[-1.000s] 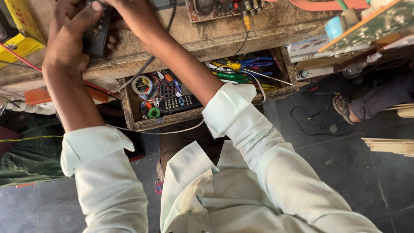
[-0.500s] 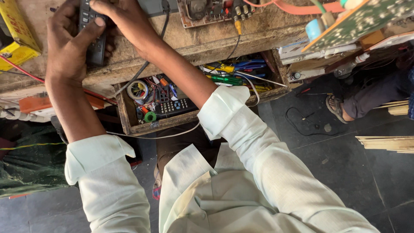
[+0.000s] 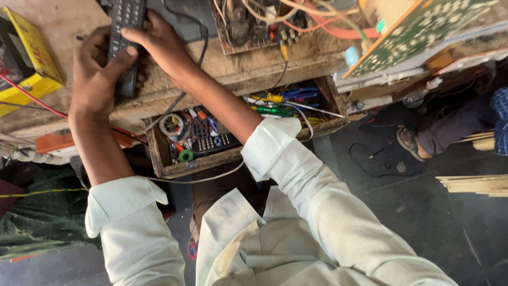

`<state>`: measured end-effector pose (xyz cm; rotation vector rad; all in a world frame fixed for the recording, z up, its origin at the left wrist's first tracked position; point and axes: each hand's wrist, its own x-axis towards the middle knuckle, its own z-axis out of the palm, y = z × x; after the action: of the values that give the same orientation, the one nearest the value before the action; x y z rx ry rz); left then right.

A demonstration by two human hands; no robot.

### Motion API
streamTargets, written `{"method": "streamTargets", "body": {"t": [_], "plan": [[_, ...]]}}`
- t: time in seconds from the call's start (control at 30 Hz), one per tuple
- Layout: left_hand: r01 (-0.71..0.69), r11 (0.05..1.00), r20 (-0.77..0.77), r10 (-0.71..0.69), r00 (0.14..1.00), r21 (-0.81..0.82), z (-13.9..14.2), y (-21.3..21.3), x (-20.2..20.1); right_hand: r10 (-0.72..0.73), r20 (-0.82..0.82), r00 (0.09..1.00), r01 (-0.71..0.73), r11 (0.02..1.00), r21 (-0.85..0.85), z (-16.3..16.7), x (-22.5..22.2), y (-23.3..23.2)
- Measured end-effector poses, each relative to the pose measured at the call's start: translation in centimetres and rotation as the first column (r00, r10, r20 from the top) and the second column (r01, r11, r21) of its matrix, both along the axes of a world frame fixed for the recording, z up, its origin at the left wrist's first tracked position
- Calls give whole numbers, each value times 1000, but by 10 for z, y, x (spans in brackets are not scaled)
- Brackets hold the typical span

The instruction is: The person repeatedly presses buttons on a remote control while holding a multimeter probe against a circuit board on the workbench. The person adjusts the probe position and continues pressing remote buttons throughout the clip.

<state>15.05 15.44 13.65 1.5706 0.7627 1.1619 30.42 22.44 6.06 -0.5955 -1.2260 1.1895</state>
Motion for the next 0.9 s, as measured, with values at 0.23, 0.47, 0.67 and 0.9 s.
{"method": "streamTargets", "body": {"t": [0.23, 0.47, 0.67, 0.9], "plan": [[-61, 996, -28, 59, 998, -66, 11, -3, 5, 39, -46, 998, -43, 994, -105, 20, 4, -12], [-33, 995, -11, 32, 999, -97, 11, -1, 5, 57, -77, 995, -68, 986, -154, 25, 5, -14], [-109, 993, -59, 106, 993, -50, 4, 2, 2, 73, -82, 994, -87, 981, -173, 29, 8, -17], [-101, 994, -49, 99, 994, -46, 5, 6, 2, 50, -62, 997, -62, 976, -207, 35, 9, -19]]}}
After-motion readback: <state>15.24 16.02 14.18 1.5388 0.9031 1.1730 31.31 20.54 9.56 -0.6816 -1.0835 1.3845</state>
